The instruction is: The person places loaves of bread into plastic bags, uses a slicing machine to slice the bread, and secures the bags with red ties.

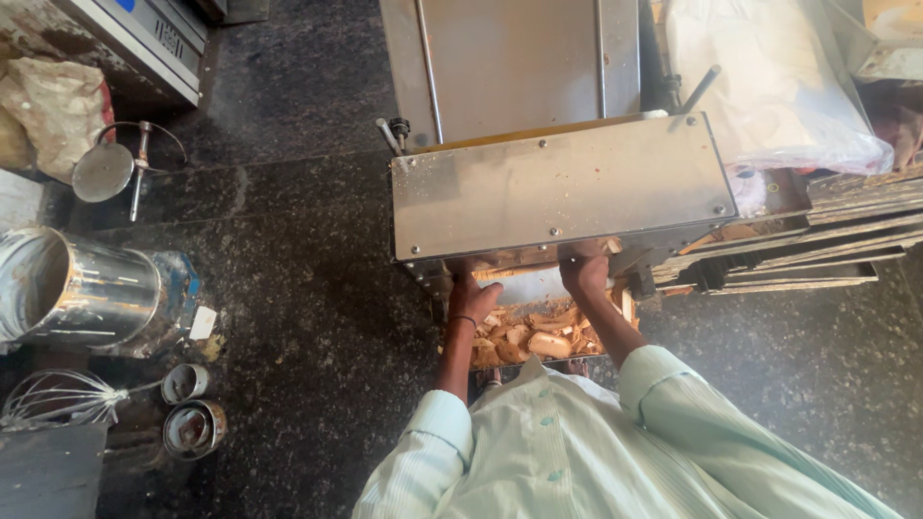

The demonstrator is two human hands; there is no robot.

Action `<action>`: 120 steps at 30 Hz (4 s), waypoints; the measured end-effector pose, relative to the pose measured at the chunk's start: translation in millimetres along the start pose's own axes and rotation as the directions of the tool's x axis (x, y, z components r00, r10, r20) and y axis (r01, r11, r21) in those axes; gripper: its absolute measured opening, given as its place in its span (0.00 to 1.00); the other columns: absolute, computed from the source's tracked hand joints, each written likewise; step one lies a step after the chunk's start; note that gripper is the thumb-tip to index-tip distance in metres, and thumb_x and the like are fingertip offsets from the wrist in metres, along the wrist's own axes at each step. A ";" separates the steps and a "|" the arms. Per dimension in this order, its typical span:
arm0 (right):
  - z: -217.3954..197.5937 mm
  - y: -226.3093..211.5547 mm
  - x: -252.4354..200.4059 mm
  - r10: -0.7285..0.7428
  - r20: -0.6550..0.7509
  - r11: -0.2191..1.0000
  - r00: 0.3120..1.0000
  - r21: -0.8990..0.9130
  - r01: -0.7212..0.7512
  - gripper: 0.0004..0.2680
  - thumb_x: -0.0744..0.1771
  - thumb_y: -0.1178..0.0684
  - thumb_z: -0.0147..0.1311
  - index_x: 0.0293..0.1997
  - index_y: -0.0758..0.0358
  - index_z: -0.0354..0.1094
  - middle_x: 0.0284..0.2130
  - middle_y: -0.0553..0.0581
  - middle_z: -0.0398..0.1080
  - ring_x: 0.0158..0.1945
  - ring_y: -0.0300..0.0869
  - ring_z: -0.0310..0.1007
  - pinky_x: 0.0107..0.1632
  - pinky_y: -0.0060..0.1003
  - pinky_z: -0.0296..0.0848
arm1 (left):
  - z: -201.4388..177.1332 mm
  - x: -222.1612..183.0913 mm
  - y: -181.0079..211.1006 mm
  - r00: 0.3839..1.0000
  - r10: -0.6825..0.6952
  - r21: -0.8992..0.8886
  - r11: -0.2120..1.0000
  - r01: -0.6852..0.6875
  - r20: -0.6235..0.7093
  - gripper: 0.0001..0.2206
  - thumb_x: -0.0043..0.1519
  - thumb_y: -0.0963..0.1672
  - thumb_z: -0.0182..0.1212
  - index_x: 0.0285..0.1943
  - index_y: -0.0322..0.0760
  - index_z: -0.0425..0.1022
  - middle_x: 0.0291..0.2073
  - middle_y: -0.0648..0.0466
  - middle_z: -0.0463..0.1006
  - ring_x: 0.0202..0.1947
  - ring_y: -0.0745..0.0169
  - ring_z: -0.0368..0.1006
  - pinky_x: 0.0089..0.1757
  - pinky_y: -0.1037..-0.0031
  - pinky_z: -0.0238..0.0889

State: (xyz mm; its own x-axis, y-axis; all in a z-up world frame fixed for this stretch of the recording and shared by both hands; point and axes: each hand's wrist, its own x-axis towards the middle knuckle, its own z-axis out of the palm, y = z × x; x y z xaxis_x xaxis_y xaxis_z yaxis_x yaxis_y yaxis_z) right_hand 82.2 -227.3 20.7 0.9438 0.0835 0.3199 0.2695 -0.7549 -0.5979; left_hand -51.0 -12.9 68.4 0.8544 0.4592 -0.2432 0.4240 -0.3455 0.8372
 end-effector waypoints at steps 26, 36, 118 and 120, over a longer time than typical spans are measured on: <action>3.2 26.7 2.1 0.093 0.348 0.951 0.933 -0.308 0.020 0.17 0.70 0.41 0.49 0.27 0.59 0.76 0.22 0.58 0.76 0.25 0.51 0.79 0.34 0.46 0.77 | -7.7 -10.1 3.0 0.993 -0.071 -0.004 0.997 0.072 0.099 0.51 0.47 0.50 0.66 0.81 0.45 0.39 0.74 0.37 0.55 0.69 0.37 0.61 0.62 0.61 0.60; 5.9 36.5 -8.3 0.088 0.278 0.971 0.956 -0.237 -0.021 0.14 0.68 0.43 0.52 0.30 0.62 0.77 0.26 0.65 0.76 0.32 0.58 0.79 0.38 0.49 0.78 | -2.6 -14.4 -3.1 0.994 -0.074 -0.001 0.997 0.074 0.084 0.51 0.47 0.50 0.67 0.81 0.43 0.41 0.74 0.39 0.57 0.71 0.38 0.58 0.64 0.62 0.57; 16.4 38.8 3.8 -0.197 0.591 0.720 0.782 -0.454 0.525 0.07 0.68 0.55 0.49 0.43 0.55 0.76 0.40 0.58 0.77 0.43 0.54 0.80 0.40 0.50 0.79 | -19.1 -0.7 -23.2 0.913 -0.041 0.129 0.992 -0.013 0.405 0.58 0.45 0.47 0.69 0.79 0.32 0.27 0.73 0.34 0.56 0.69 0.43 0.62 0.61 0.69 0.61; 16.2 37.2 4.5 -0.168 0.530 0.802 0.832 -0.418 0.427 0.07 0.67 0.52 0.50 0.42 0.56 0.76 0.40 0.60 0.77 0.42 0.56 0.79 0.41 0.51 0.78 | -15.2 3.9 -31.8 0.912 -0.027 0.127 0.992 -0.028 0.410 0.57 0.45 0.47 0.70 0.79 0.31 0.27 0.73 0.33 0.54 0.70 0.42 0.60 0.62 0.69 0.60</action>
State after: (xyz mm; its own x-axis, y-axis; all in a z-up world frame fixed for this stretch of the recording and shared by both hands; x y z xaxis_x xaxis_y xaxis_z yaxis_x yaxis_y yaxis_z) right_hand 99.5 -244.4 -12.0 0.8411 0.5404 -0.0230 0.5395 -0.8412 -0.0358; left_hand -65.8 12.3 48.3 0.8908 0.0924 -0.4448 0.4345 -0.4591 0.7749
